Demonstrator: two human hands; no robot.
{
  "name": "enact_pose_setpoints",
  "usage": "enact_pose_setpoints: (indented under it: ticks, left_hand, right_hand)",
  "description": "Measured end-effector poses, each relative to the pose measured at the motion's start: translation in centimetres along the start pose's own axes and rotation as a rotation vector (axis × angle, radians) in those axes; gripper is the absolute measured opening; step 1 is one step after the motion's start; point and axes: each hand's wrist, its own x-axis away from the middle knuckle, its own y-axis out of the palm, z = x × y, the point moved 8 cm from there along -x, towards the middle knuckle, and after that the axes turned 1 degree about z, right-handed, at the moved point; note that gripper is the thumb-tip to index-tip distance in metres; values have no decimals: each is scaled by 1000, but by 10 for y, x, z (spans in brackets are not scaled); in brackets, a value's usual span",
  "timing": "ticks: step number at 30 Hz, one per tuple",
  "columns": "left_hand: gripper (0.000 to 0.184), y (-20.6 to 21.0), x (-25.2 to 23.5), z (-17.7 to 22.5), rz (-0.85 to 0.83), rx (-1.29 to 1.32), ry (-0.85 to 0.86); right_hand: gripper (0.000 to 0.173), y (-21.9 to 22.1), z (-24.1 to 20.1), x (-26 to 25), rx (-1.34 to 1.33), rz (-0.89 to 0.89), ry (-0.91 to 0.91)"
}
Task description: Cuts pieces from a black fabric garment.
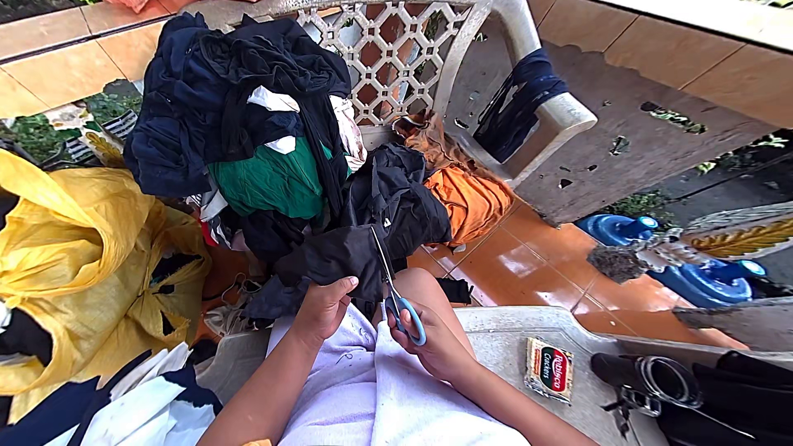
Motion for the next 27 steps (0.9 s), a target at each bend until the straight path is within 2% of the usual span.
enact_pose_setpoints:
  ticks: [4, 9, 14, 16, 19, 23, 27]
  left_hand:
    - [26, 0, -1, 1, 9, 4, 2]
    - [27, -1, 0, 1, 11, 0, -1]
    - [26, 1, 3, -2, -14, -23, -41]
    - [26, 2, 4, -3, -18, -31, -49]
    - [26, 2, 3, -3, -16, -40, -49]
    - [26, 1, 2, -1, -10, -43, -45]
    - [26, -2, 1, 1, 9, -39, -39]
  right_hand:
    - [14, -1, 0, 0, 22, 17, -37]
    - [15, -1, -1, 1, 13, 41, -5]
    - [37, -1, -3, 3, 5, 19, 15]
    - [39, -2, -3, 3, 2, 21, 13]
    - [33, -2, -3, 3, -12, 25, -11]
    - [16, -1, -4, 2, -7, 37, -58]
    - [15, -1, -6, 3, -32, 46, -47]
